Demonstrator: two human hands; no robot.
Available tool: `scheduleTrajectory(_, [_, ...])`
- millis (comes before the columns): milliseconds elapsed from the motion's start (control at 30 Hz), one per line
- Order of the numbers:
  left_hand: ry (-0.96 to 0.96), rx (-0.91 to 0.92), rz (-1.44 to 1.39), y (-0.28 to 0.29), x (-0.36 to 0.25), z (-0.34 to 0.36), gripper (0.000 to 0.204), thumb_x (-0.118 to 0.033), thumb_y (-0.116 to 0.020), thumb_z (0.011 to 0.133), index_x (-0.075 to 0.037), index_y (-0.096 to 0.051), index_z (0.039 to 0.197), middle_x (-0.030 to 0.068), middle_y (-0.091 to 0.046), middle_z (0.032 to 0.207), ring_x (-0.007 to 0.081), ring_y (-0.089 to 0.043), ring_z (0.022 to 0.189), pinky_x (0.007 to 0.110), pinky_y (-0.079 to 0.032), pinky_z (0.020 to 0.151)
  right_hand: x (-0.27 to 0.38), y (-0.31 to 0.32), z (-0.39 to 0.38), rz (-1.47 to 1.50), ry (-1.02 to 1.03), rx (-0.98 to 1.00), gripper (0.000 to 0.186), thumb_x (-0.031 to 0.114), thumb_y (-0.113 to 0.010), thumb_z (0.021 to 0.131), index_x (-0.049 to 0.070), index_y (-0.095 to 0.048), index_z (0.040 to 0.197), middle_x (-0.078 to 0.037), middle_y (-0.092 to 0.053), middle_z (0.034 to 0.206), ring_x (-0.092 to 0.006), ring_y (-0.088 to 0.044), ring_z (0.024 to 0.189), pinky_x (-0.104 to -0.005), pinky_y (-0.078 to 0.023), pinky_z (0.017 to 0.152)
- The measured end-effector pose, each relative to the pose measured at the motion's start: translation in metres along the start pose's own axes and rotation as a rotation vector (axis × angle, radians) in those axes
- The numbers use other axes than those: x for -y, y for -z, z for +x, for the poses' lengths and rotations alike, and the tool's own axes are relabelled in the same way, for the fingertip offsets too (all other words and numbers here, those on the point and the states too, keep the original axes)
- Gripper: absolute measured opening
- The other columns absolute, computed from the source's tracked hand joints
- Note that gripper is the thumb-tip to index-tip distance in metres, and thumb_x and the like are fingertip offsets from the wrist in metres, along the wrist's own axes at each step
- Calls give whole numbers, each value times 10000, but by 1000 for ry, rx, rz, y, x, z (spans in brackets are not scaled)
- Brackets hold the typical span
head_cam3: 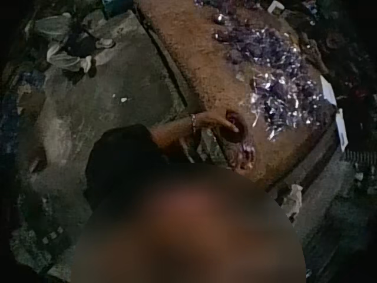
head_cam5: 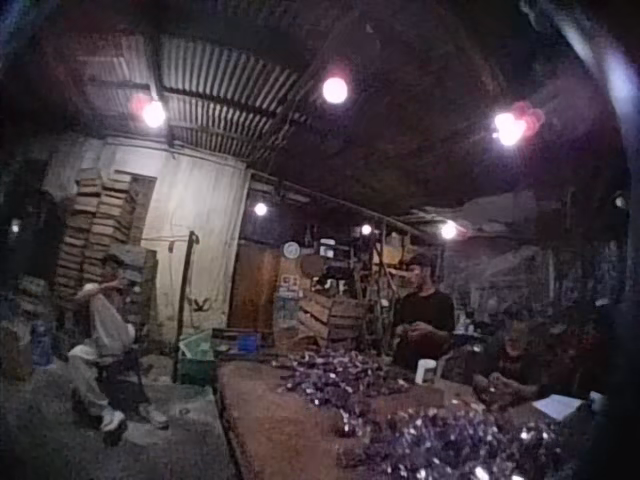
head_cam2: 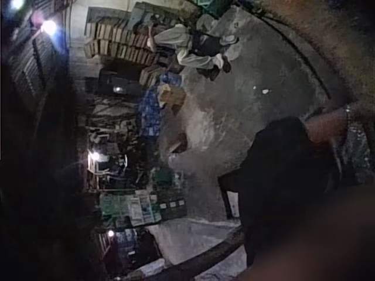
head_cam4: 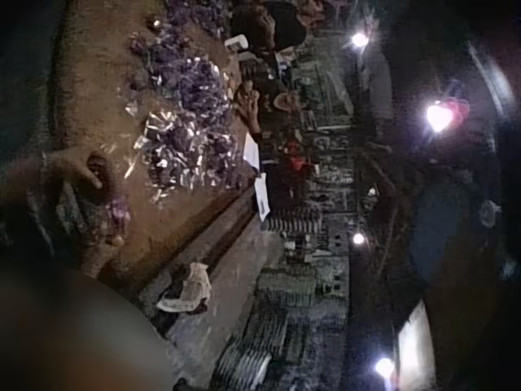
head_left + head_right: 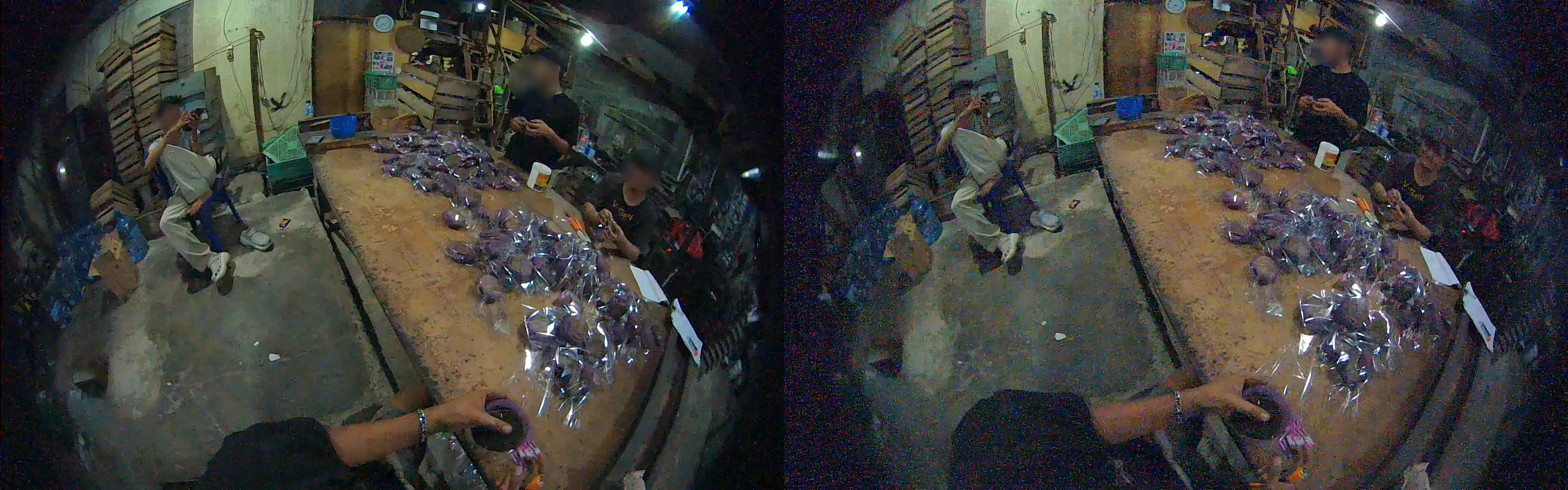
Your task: The person sits on the floor and repeatedly picks up purple food items, places them into clear plastic bags, and seals the bags using a handheld heat sealer. The sealed packages are stacked on the table.
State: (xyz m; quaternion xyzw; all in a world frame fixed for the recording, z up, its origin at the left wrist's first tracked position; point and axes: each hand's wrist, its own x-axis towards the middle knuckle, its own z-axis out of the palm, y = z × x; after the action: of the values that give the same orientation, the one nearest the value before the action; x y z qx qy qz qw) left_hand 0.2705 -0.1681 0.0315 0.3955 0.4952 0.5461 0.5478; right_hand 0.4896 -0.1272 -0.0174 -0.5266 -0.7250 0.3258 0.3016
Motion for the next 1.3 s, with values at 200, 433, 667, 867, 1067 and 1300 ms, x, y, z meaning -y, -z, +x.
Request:
scheduleTrajectory(200, [-48, 200, 200, -29, 14, -3, 574, -328, -808, 651, -30, -595, 1094, 61, -608, 1097, 159, -534, 1035, 306, -397, 935, 23, 3, 6, 292, 42, -105, 321, 116, -593, 859, -45, -519, 1127, -139, -630, 888, -216, -600, 748, -291, -493, 655])
scheduleTrajectory(433, [65, 276, 295, -15, 30, -5, 390, -302, -525, 915, -5, -561, 1165, 94, -599, 1142, 207, -520, 1086, 352, -383, 970, 30, 1, -1, 594, -47, -43, 65, 75, -611, 845, 29, -580, 811, 9, -565, 765, -82, -501, 725, -232, -415, 666])
scheduleTrajectory(667, [198, 68, -52, -49, 42, -33, 284, -229, -600, 877, 4, -628, 1037, 17, -640, 947, 115, -551, 892, 288, -441, 813, 19, 9, -45, 935, -345, -248, 103, 121, -605, 864, 67, -543, 802, 27, -518, 724, -66, -472, 689, -228, -396, 638])
scheduleTrajectory(867, [198, 222, 119, -42, 38, -33, 298, -256, -600, 878, 12, -644, 1001, 41, -646, 921, 112, -549, 881, 284, -439, 801, 8, 18, -44, 1017, -321, -215, 118, 153, -638, 844, 56, -572, 851, 32, -540, 706, -47, -472, 612, -204, -393, 549])
scheduleTrajectory(1067, [272, 277, 305, -40, 35, -35, 304, -255, -590, 882, 17, -640, 1008, 59, -655, 905, 117, -561, 858, 293, -447, 793, 6, 18, -37, 983, -330, -334, 103, 95, -615, 836, 35, -554, 893, -16, -542, 716, -70, -468, 548, -229, -384, 485])
scheduleTrajectory(1300, [254, 415, 241, -31, 38, -35, 309, -243, -560, 900, 29, -623, 1031, 71, -653, 920, 125, -569, 866, 284, -451, 801, 7, 21, -33, 1060, -411, -247, 116, 152, -612, 860, 59, -572, 916, 18, -518, 658, -52, -452, 527, -213, -383, 472])
